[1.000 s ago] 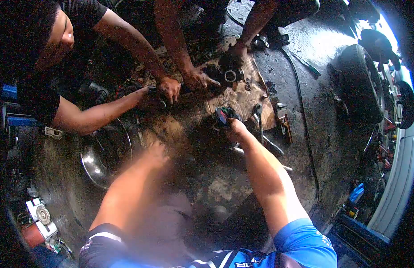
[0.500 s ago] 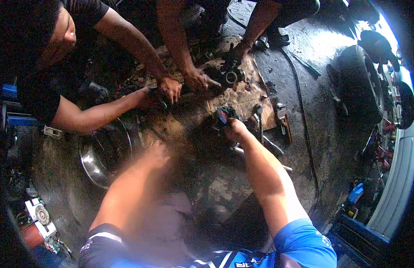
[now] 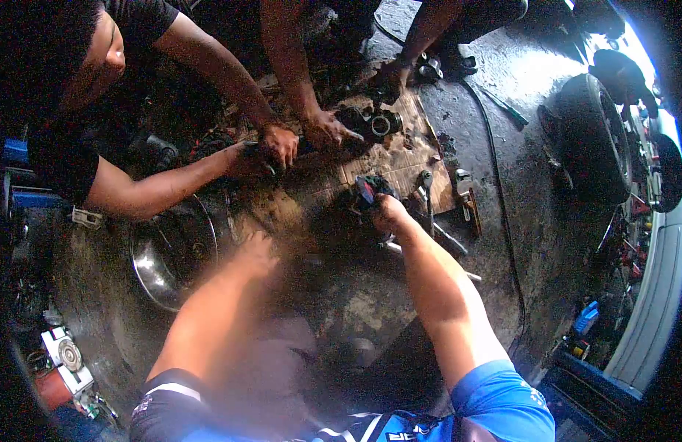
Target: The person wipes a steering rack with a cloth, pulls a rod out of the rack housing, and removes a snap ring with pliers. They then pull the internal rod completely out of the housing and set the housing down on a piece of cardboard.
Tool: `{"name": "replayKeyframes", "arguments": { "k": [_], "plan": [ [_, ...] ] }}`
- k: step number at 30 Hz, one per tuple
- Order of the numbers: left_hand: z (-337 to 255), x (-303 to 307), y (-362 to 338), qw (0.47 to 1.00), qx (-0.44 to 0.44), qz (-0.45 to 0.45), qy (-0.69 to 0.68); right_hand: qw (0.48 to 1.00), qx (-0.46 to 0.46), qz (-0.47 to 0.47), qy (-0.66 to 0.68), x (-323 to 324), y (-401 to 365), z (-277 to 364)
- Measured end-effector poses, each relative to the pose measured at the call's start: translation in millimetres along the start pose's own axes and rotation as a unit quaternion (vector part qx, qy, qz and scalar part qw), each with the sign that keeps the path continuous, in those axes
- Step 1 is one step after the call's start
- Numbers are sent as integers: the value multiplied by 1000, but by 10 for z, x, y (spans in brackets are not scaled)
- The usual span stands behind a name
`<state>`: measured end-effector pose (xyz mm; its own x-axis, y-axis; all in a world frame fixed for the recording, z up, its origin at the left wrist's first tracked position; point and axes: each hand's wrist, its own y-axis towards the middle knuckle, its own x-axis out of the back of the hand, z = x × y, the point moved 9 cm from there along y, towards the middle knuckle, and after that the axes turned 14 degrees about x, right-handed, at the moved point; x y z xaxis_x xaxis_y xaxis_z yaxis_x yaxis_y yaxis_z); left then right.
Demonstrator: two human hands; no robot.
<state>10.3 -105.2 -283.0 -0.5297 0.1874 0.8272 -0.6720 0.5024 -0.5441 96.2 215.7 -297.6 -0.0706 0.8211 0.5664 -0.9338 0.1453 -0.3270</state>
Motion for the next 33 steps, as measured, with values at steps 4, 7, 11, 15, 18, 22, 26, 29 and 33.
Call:
{"name": "replayKeyframes", "arguments": {
  "k": [4,7,11,15,18,22,26,29,33],
  "plan": [
    [-35,79,-43,1000,11,15,15,999,-20,22,-22,-142,108,-338],
    [-13,32,-16,1000,13,19,21,1000,0,2,-10,-32,152,-267],
    [1,58,6,999,22,14,23,995,73,-45,-55,261,166,232],
    [-215,221,107,999,19,-18,-46,994,92,-49,-31,282,147,611],
    [-445,295,197,972,-39,-52,-225,995,88,-37,39,175,164,784],
    [-725,326,361,955,-156,-46,-249,995,67,33,61,78,9,1252],
    [-889,617,94,773,-32,201,-601,983,86,107,125,-138,-68,1472],
    [-974,832,-27,791,-237,105,-554,964,98,132,209,-228,-120,1632],
    [-824,560,103,871,-140,122,-455,956,144,139,215,-355,-145,1692]
  ]
}}
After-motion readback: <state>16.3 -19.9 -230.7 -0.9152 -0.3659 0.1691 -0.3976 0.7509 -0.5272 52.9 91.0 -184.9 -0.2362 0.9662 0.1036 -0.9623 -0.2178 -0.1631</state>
